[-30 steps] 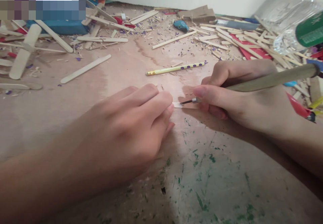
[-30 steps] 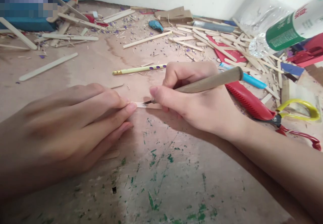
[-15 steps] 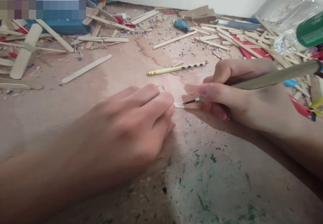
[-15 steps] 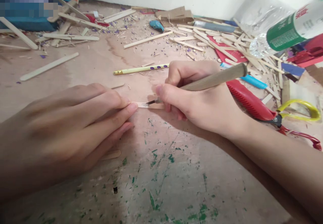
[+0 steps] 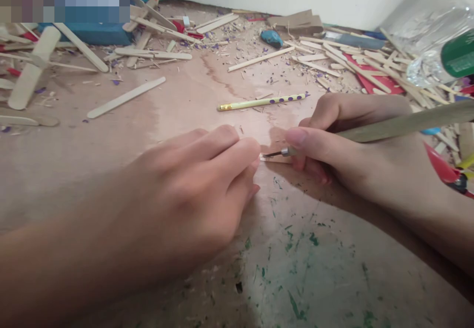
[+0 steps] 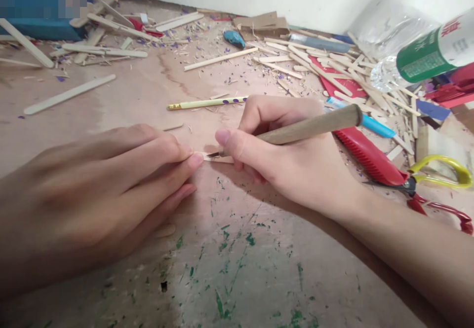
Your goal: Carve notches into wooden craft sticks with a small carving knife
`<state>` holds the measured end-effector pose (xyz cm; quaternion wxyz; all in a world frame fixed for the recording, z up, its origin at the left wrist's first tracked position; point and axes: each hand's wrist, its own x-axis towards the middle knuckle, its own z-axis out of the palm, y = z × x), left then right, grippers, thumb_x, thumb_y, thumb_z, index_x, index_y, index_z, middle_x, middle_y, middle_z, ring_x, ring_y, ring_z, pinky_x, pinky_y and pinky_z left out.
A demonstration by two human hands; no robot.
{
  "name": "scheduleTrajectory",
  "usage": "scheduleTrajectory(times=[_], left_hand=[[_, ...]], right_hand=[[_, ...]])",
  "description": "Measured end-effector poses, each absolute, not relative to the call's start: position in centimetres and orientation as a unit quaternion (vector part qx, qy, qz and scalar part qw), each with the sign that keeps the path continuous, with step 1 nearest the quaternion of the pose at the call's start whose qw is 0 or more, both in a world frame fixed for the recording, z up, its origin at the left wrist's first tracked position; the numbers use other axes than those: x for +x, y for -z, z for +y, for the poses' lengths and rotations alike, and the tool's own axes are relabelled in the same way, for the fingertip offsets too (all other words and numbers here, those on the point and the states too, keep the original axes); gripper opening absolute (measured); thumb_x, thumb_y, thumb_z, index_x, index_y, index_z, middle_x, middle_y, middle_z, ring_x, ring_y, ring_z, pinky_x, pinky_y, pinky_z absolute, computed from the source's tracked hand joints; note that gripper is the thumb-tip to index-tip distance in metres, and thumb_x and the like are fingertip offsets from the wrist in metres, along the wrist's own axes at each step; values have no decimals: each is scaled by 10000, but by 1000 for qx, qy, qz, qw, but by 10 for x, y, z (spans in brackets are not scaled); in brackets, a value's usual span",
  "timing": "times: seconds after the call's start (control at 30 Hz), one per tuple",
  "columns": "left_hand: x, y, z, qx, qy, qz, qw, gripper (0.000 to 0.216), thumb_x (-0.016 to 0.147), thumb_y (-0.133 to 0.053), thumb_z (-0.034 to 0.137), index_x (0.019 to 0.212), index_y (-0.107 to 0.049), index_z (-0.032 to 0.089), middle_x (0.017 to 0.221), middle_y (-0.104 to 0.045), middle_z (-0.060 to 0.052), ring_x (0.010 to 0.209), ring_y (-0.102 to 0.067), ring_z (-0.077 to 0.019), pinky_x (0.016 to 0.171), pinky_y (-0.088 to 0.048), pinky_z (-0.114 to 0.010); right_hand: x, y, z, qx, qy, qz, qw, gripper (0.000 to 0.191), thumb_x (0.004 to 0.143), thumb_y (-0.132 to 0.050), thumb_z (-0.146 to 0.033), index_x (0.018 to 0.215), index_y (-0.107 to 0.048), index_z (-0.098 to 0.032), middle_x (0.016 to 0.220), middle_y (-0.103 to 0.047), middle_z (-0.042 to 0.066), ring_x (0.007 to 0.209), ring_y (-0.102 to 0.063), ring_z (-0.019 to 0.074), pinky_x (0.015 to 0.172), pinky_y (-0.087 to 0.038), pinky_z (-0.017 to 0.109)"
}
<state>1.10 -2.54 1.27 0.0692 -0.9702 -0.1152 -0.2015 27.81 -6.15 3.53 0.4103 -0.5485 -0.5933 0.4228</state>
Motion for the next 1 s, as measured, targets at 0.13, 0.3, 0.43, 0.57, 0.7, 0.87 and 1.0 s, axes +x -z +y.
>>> scheduleTrajectory(times=[0.13, 0.3, 0.43, 0.57, 0.7, 0.87, 1.0], left_hand=[[11, -12, -28, -970, 204, -116, 67, 363, 1308, -536, 205, 1094, -826, 161, 1025, -734, -33, 967, -785, -269, 829, -762, -431], [9, -11, -30, -971, 197, -120, 57, 390, 1308, -503, 202, 1063, -807, 187, 1031, -707, -23, 991, -762, -248, 923, -758, -420], [8, -12, -30, -967, 208, -121, 83, 345, 1282, -559, 218, 1006, -765, 230, 1024, -732, -33, 975, -738, -248, 861, -741, -403], [9, -12, -30, -970, 205, -106, 71, 291, 1262, -585, 193, 1026, -757, 200, 1011, -706, -58, 981, -743, -279, 864, -723, -440], [10, -10, -31, -970, 203, -117, 58, 291, 1279, -558, 200, 1066, -756, 194, 1048, -675, -31, 1049, -772, -256, 1012, -741, -425], [7, -12, -31, -970, 190, -118, 94, 339, 1286, -531, 200, 1039, -764, 185, 1011, -671, -21, 994, -788, -234, 923, -791, -397], [6, -14, -30, -970, 198, -111, 88, 355, 1274, -538, 192, 1031, -795, 161, 1011, -680, -37, 977, -820, -246, 905, -819, -430]], right_hand=[[276, -35, -63, -552, -438, -583, 404, 476, 986, -1065, -272, 658, -720, -240, 586, -725, -45, 487, -585, 95, 443, -354, 252], [279, -32, -65, -555, -389, -614, 406, 470, 1020, -1012, -238, 662, -706, -243, 613, -724, -36, 510, -578, 115, 453, -375, 289], [282, -30, -67, -547, -345, -644, 409, 452, 998, -1025, -195, 669, -717, -228, 618, -704, -30, 550, -568, 112, 499, -375, 301], [284, -30, -69, -536, -329, -659, 412, 460, 1024, -1007, -201, 676, -708, -231, 644, -726, -31, 577, -573, 110, 533, -393, 314], [286, -30, -70, -535, -341, -655, 411, 464, 1030, -991, -206, 680, -689, -242, 635, -720, -38, 572, -586, 119, 526, -413, 320], [289, -29, -67, -522, -365, -651, 411, 514, 1044, -1023, -259, 679, -662, -239, 639, -740, -41, 537, -604, 101, 524, -440, 313], [288, -30, -67, -525, -373, -646, 410, 528, 1038, -1047, -296, 671, -669, -255, 656, -763, -26, 529, -623, 123, 515, -455, 333]])
